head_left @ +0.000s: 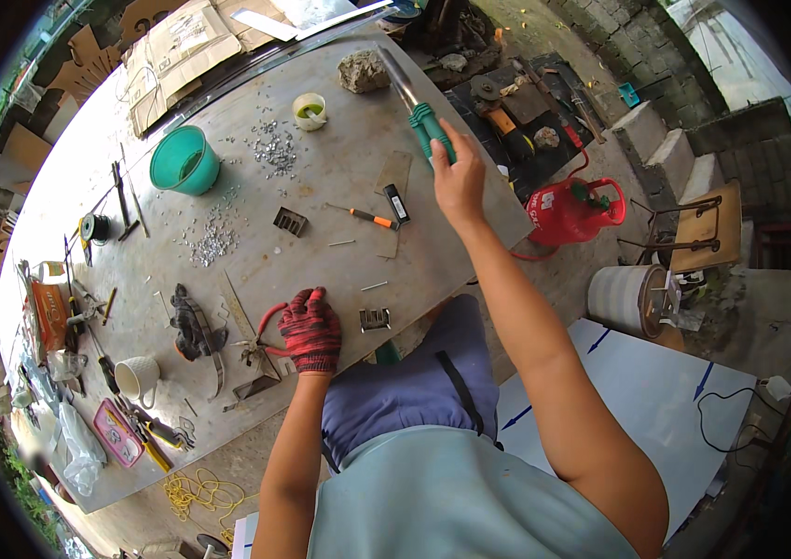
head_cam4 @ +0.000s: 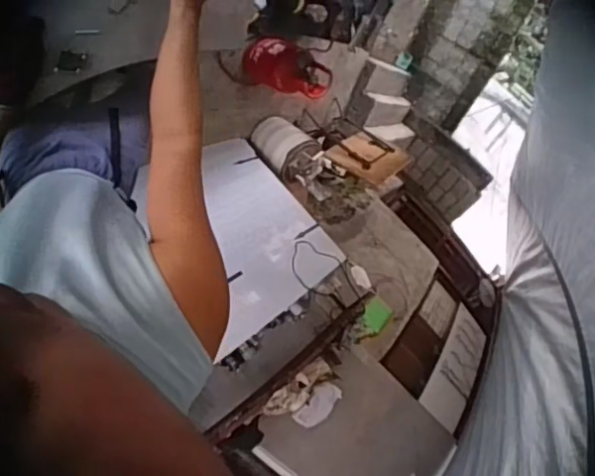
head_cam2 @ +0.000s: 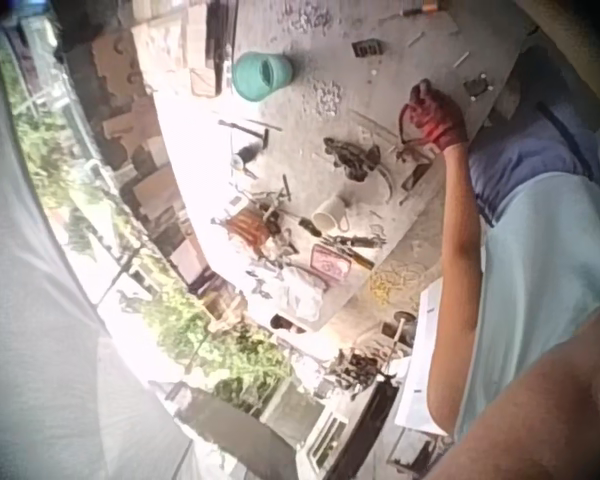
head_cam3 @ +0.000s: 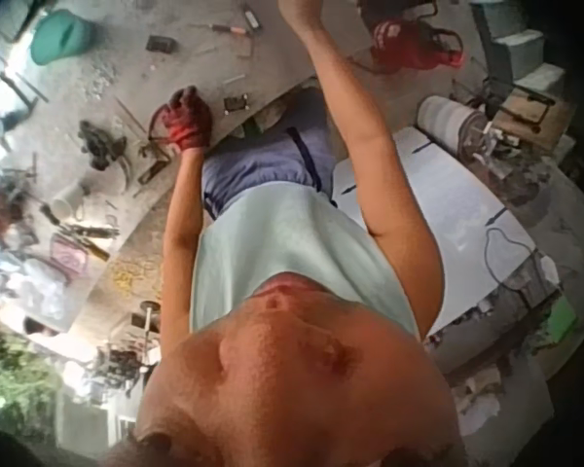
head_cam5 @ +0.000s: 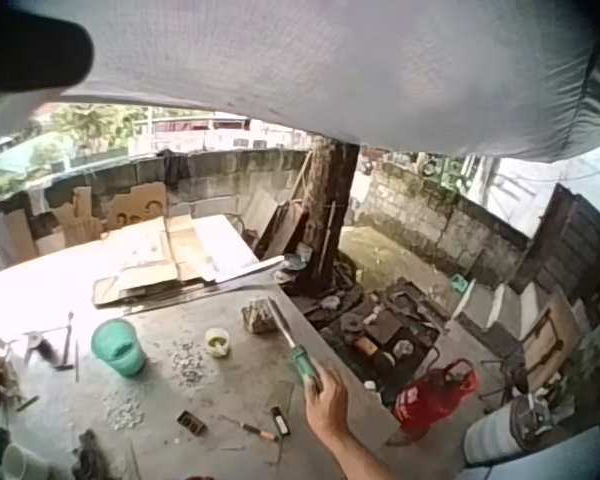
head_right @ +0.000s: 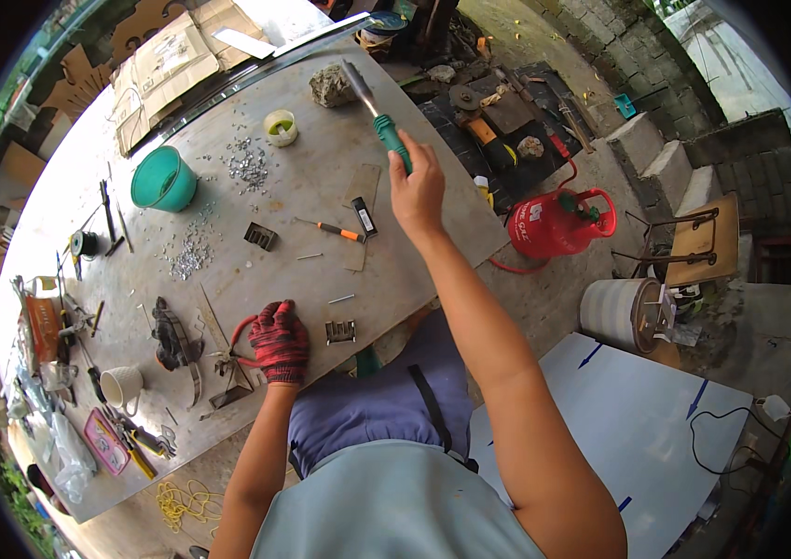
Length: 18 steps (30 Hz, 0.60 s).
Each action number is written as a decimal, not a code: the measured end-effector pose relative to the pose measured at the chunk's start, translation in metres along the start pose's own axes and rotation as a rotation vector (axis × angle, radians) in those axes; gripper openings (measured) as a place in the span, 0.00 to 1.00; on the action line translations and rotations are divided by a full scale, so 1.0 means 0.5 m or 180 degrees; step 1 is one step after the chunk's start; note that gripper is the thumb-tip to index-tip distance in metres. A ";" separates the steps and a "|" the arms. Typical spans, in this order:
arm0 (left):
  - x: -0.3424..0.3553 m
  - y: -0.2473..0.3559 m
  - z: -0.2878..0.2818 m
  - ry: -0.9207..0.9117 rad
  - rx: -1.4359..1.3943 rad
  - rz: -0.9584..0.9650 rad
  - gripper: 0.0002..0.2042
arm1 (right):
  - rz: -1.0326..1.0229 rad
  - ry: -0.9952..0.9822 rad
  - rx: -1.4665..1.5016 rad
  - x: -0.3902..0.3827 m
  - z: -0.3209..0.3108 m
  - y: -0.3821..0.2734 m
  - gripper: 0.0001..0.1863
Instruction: Soldering electronic components onto a metal bracket using a soldering iron.
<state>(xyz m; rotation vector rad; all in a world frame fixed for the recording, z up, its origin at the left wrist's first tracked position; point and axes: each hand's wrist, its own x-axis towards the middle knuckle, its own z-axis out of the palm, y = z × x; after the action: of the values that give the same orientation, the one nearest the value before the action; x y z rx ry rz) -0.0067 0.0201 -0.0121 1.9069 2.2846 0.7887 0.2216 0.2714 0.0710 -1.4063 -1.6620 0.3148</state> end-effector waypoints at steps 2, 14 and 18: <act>-0.006 -0.008 0.004 -0.0104 0.0053 -0.0013 0.16 | -0.0041 0.0036 -0.0045 -0.016 0.055 0.006 0.19; -0.004 -0.007 -0.002 -0.0095 0.0076 0.0158 0.17 | -0.0065 -0.0189 -0.1027 -0.077 0.170 0.047 0.25; -0.001 -0.001 0.002 -0.0101 0.0095 0.0164 0.17 | 0.0023 -0.0201 -0.1386 -0.083 0.170 0.044 0.27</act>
<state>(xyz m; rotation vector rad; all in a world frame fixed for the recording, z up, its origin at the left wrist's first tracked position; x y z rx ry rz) -0.0069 0.0198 -0.0134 1.9838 2.2500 0.7284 0.1689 0.2711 -0.0108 -1.7333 -1.8511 -0.0040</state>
